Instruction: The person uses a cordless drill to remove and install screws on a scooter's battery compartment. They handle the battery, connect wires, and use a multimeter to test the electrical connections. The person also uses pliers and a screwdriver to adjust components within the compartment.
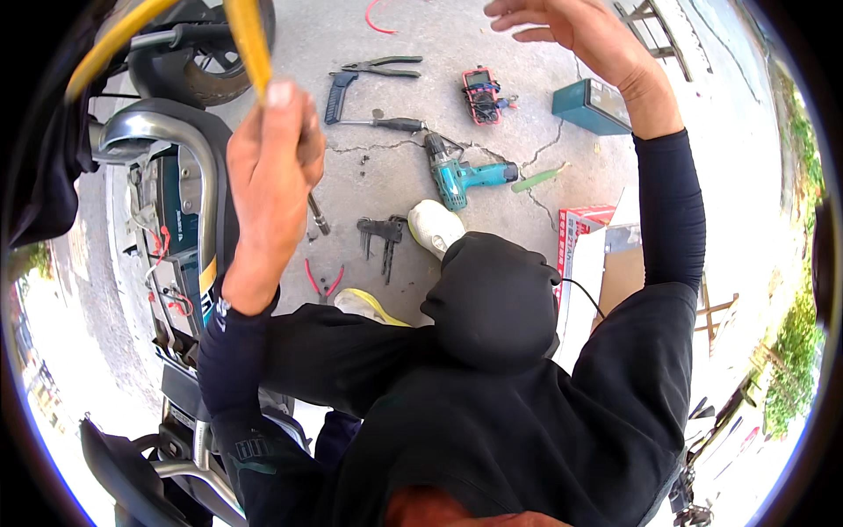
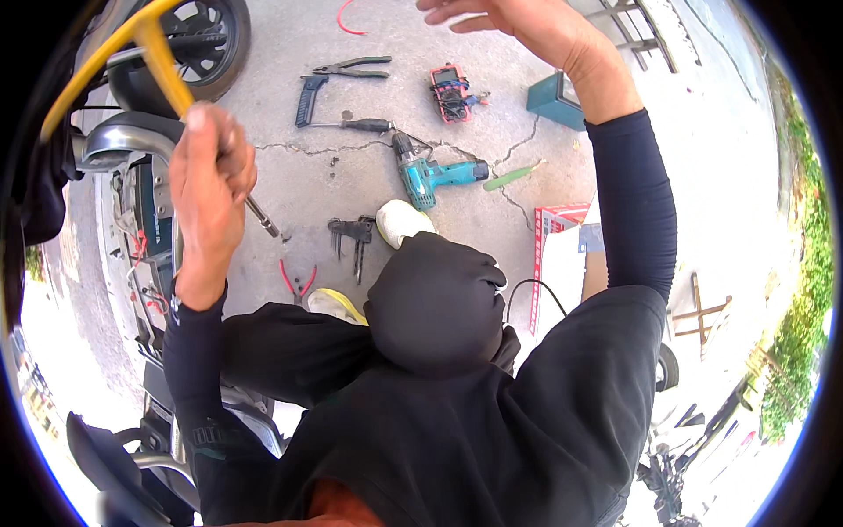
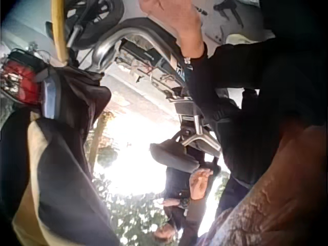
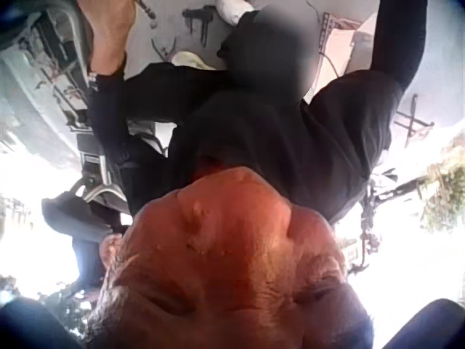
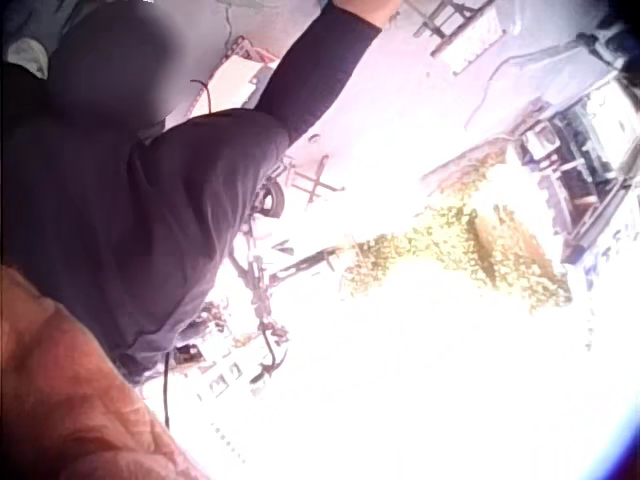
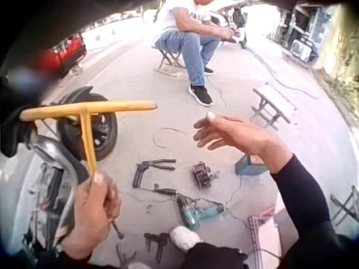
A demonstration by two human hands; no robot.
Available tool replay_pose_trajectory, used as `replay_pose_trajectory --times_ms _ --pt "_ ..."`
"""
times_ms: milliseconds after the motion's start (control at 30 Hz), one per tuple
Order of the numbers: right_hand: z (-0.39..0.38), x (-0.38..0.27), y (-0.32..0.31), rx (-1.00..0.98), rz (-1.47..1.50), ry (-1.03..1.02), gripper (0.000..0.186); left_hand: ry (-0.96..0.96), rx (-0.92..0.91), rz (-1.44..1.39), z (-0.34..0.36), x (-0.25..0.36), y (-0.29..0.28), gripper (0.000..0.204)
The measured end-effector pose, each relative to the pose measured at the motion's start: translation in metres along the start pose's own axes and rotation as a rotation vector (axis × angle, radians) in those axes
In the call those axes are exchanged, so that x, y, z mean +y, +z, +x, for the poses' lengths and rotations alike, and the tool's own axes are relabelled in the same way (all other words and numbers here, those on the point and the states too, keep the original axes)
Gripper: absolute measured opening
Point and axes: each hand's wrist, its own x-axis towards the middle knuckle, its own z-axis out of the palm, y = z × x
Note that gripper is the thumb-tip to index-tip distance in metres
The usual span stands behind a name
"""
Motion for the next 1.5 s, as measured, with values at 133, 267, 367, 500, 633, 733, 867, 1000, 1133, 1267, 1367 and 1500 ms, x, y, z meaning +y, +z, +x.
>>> replay_pose_trajectory --times_ms 133,267,367,500,633,733,867,1000,1133,1267,1367,1500 --pt "-0.027 -0.068 0.032 0.082 0.036 -0.026 0.076 0.433 -0.201 0.476 0.071 -0.033 0.033 0.042" --pt "-0.055 -0.099 0.038 0.261 -1.223 -0.091 0.055 0.288 -0.478 0.304 0.091 -0.041 0.061 0.037" --pt "-0.038 -0.104 0.090 -0.017 -1.224 -0.034 0.050 0.294 -0.479 0.439 0.102 -0.055 0.021 0.038" --pt "-0.037 0.008 0.145 0.122 -0.601 -0.002 0.039 0.511 -0.450 0.923 0.132 -0.095 -0.012 0.028" --pt "-0.050 0.053 0.285 0.433 0.274 0.123 0.031 0.746 -0.362 1.083 0.129 -0.152 -0.039 0.035" --pt "-0.061 0.071 0.316 0.460 0.126 0.100 0.029 0.822 -0.456 1.163 0.126 -0.168 -0.045 0.035" --pt "-0.096 0.047 0.329 0.299 -0.046 0.167 0.027 0.842 -0.423 1.179 0.129 -0.191 -0.053 0.035" --pt "-0.121 0.028 0.327 0.218 -0.053 0.188 0.026 0.865 -0.467 1.135 0.120 -0.199 -0.052 0.032" --pt "-0.097 0.078 0.294 0.174 0.110 0.145 0.030 0.699 -0.567 1.274 0.103 -0.204 -0.058 0.027" --pt "-0.097 0.133 0.237 0.420 0.678 0.449 0.026 0.445 -0.753 1.386 0.068 -0.211 -0.024 0.026" --pt "-0.140 0.169 0.217 0.321 -0.060 0.486 0.040 0.416 -0.951 1.404 0.047 -0.236 0.008 0.029" --pt "-0.268 0.103 0.150 0.735 -0.695 0.166 0.060 0.481 -1.109 1.437 0.033 -0.287 0.033 0.030"
